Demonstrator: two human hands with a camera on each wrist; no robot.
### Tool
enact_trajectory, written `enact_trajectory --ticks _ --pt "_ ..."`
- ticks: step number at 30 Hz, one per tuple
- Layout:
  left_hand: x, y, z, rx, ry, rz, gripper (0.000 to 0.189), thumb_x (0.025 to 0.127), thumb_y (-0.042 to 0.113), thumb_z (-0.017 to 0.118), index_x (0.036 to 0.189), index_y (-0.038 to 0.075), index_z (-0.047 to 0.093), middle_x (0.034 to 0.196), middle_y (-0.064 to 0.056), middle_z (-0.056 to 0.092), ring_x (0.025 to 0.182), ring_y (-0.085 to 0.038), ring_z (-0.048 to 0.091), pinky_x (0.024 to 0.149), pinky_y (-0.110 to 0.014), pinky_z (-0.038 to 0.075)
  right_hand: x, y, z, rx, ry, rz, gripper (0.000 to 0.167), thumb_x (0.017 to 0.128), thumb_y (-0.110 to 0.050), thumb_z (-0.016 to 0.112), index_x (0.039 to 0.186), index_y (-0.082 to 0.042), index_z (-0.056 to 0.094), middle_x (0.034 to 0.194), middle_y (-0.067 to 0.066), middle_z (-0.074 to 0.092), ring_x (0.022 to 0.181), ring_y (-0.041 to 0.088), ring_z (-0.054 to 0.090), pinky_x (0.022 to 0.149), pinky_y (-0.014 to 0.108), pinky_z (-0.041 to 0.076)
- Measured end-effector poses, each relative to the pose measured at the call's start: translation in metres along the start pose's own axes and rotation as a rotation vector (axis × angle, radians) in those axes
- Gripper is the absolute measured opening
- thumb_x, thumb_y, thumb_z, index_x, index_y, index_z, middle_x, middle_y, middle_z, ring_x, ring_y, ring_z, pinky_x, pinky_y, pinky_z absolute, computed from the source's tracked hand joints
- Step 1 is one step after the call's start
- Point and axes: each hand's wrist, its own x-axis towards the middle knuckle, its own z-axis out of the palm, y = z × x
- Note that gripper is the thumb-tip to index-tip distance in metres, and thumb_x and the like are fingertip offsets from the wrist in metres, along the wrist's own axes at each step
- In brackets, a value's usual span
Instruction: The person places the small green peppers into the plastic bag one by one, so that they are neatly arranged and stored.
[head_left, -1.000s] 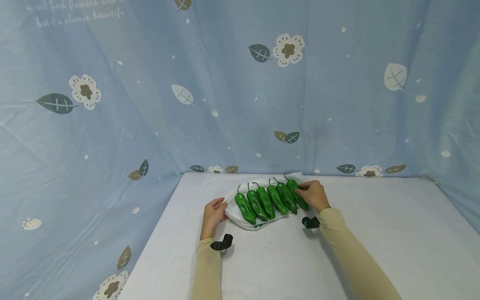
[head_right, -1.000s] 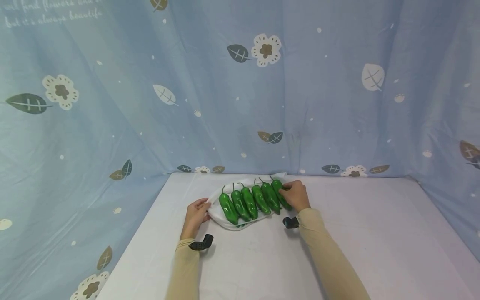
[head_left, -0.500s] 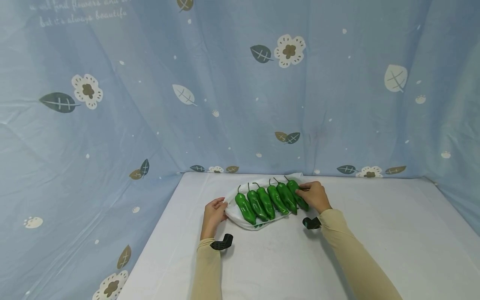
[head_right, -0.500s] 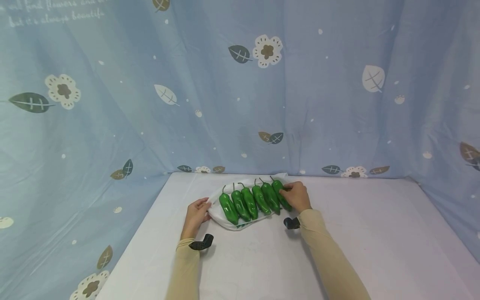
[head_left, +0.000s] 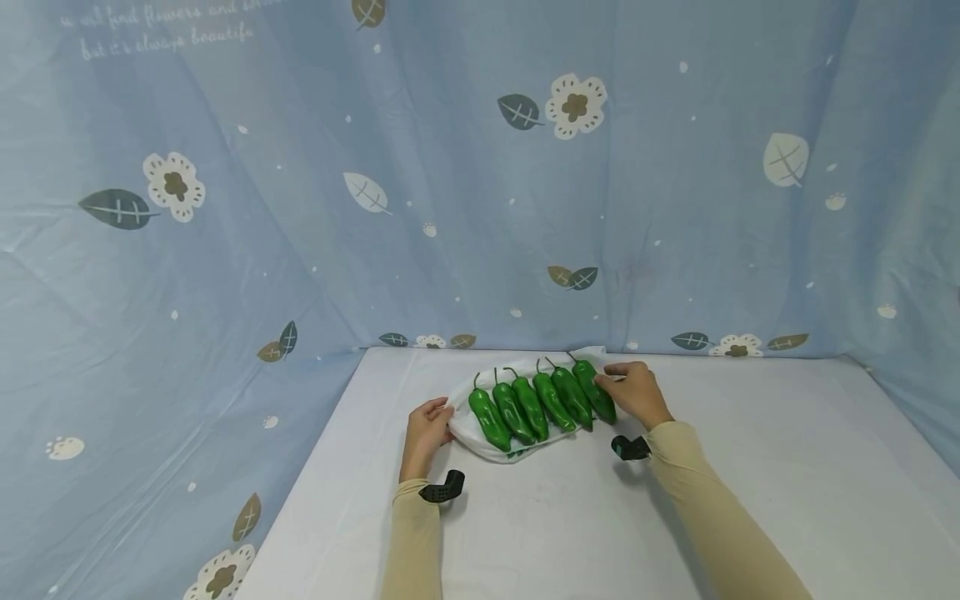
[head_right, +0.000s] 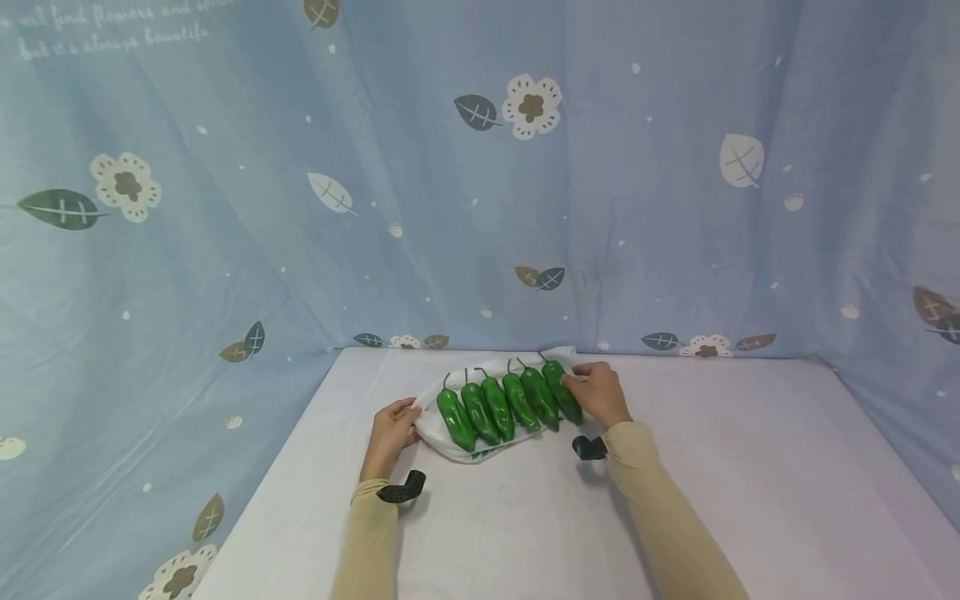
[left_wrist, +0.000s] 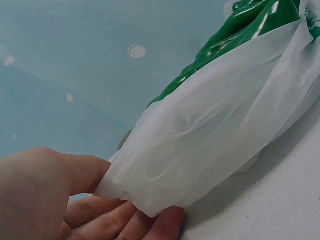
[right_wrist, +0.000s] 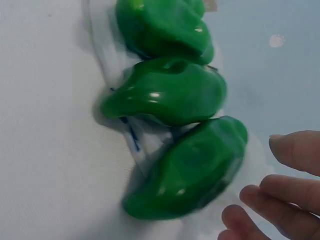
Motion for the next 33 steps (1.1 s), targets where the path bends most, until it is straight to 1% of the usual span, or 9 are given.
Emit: enact_trajectory --ticks 5,11,14,18,22,26,28,30,33 --pt "0.001 -0.002 -0.001 -0.002 0.005 0.001 0.040 0.103 0.019 0.061 0.139 0.002 0.061 0.130 -0.023 0.069 0.092 -0.017 0.072 0.072 -0.027 0.062 -0.008 -0.005 -0.012 0.014 0.035 -0.007 0.047 0.105 -0.031 0.058 0.138 0.002 0.063 0.137 0.028 0.065 0.123 0.045 0.064 0.094 0.056 0.058" --pt "0.000 -0.002 -0.002 0.014 0.011 -0.001 0.040 0.103 0.020 0.060 0.139 0.002 0.061 0.131 -0.024 0.069 0.091 -0.017 0.071 0.073 -0.028 0.062 -0.023 -0.011 -0.027 0.037 0.122 -0.097 0.045 0.106 -0.030 0.057 0.138 0.002 0.064 0.142 0.028 0.061 0.123 0.046 0.063 0.093 0.056 0.058" --pt "0.000 0.000 -0.004 0.018 0.008 0.001 0.041 0.103 0.020 0.060 0.140 0.002 0.061 0.129 -0.024 0.069 0.092 -0.017 0.070 0.073 -0.028 0.062 -0.034 -0.015 -0.033 0.065 0.168 -0.140 0.046 0.107 -0.030 0.056 0.137 0.003 0.064 0.144 0.028 0.059 0.124 0.046 0.061 0.096 0.058 0.056" --pt "0.000 0.001 -0.005 0.028 0.000 0.010 0.042 0.103 0.021 0.060 0.140 0.001 0.061 0.129 -0.024 0.069 0.094 -0.018 0.070 0.074 -0.029 0.062 -0.048 -0.020 -0.040 0.095 0.221 -0.180 0.044 0.107 -0.030 0.056 0.136 0.003 0.064 0.141 0.028 0.061 0.123 0.045 0.062 0.102 0.060 0.054" --pt "0.001 0.000 -0.009 0.023 -0.013 0.009 0.043 0.103 0.022 0.061 0.141 0.002 0.060 0.130 -0.024 0.069 0.099 -0.020 0.070 0.077 -0.030 0.063 -0.061 -0.025 -0.046 0.110 0.264 -0.198 0.042 0.107 -0.029 0.056 0.135 0.001 0.066 0.138 0.027 0.064 0.123 0.043 0.063 0.102 0.059 0.053" --pt "0.000 0.001 -0.012 0.014 -0.031 0.004 0.044 0.103 0.023 0.062 0.142 0.003 0.059 0.130 -0.023 0.068 0.102 -0.022 0.070 0.079 -0.032 0.063 -0.074 -0.028 -0.050 0.106 0.297 -0.187 0.042 0.107 -0.032 0.056 0.135 -0.002 0.067 0.137 0.023 0.065 0.123 0.040 0.064 0.100 0.057 0.054" --pt "0.000 0.002 -0.013 0.022 -0.037 0.008 0.045 0.103 0.024 0.062 0.142 0.004 0.059 0.131 -0.023 0.068 0.103 -0.022 0.070 0.079 -0.032 0.063 -0.080 -0.028 -0.052 0.099 0.313 -0.187 0.041 0.107 -0.032 0.057 0.134 -0.003 0.068 0.136 0.021 0.066 0.121 0.039 0.065 0.099 0.054 0.056" --pt "-0.001 0.004 -0.014 0.045 -0.033 0.018 0.045 0.103 0.026 0.063 0.143 0.005 0.059 0.132 -0.023 0.068 0.104 -0.022 0.069 0.079 -0.031 0.063 -0.085 -0.029 -0.054 0.087 0.334 -0.192 0.040 0.107 -0.033 0.057 0.133 -0.005 0.069 0.135 0.019 0.068 0.118 0.033 0.066 0.097 0.042 0.058" --pt "-0.001 0.008 -0.015 0.098 -0.005 0.053 0.046 0.103 0.030 0.063 0.142 0.005 0.060 0.133 -0.022 0.068 0.103 -0.024 0.070 0.079 -0.031 0.062 -0.092 -0.030 -0.055 0.092 0.376 -0.219 0.037 0.105 -0.030 0.060 0.130 -0.005 0.071 0.131 0.017 0.070 0.111 0.009 0.065 0.093 0.018 0.054"
